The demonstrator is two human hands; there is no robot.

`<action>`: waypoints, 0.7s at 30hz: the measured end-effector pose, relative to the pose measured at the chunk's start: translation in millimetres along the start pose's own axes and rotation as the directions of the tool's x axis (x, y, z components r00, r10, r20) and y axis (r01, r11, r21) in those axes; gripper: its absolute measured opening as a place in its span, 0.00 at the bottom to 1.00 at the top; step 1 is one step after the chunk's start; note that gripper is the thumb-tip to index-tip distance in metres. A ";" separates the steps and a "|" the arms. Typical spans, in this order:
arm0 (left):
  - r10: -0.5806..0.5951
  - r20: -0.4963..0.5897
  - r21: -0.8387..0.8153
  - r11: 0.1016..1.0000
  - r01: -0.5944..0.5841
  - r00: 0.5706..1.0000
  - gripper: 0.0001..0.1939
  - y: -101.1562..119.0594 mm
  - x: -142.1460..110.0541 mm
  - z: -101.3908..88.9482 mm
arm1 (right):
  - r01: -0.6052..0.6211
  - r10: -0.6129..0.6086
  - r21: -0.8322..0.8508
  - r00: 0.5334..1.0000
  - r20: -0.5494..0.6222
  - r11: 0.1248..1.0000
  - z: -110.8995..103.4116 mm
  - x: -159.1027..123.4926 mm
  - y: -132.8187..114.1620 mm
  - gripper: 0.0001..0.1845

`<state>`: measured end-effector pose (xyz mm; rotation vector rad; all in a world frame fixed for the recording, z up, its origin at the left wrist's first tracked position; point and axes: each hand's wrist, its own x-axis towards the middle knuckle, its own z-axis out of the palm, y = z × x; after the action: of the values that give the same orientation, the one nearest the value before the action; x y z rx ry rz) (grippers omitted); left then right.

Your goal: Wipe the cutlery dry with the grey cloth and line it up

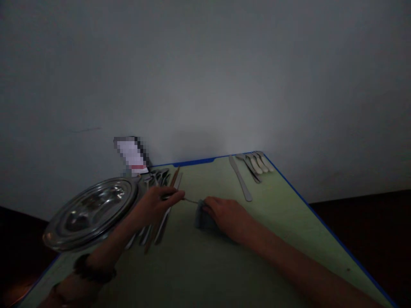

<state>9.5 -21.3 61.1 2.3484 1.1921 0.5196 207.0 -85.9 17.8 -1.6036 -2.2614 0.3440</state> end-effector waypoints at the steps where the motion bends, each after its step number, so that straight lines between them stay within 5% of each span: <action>1: -0.022 -0.020 -0.047 0.999 0.021 1.000 0.18 -5.4 -1.6 7.7 | -0.001 0.001 0.014 1.000 -0.028 1.000 9.8 -2.4 5.2 0.16; 9: -0.147 -0.329 -0.269 0.961 0.056 0.933 0.14 -16.4 -3.3 35.6 | 0.050 -0.045 0.050 0.994 -0.104 0.997 19.5 4.5 14.1 0.18; 21: -0.303 -0.384 -0.422 0.898 0.126 0.872 0.10 -38.9 7.7 42.7 | 0.078 -0.083 -0.042 0.988 -0.131 0.996 29.2 50.2 17.5 0.19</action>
<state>10.5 -4.1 5.5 1.7782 1.3785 1.1391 194.8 -32.7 -8.5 -1.5004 -2.2357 0.1700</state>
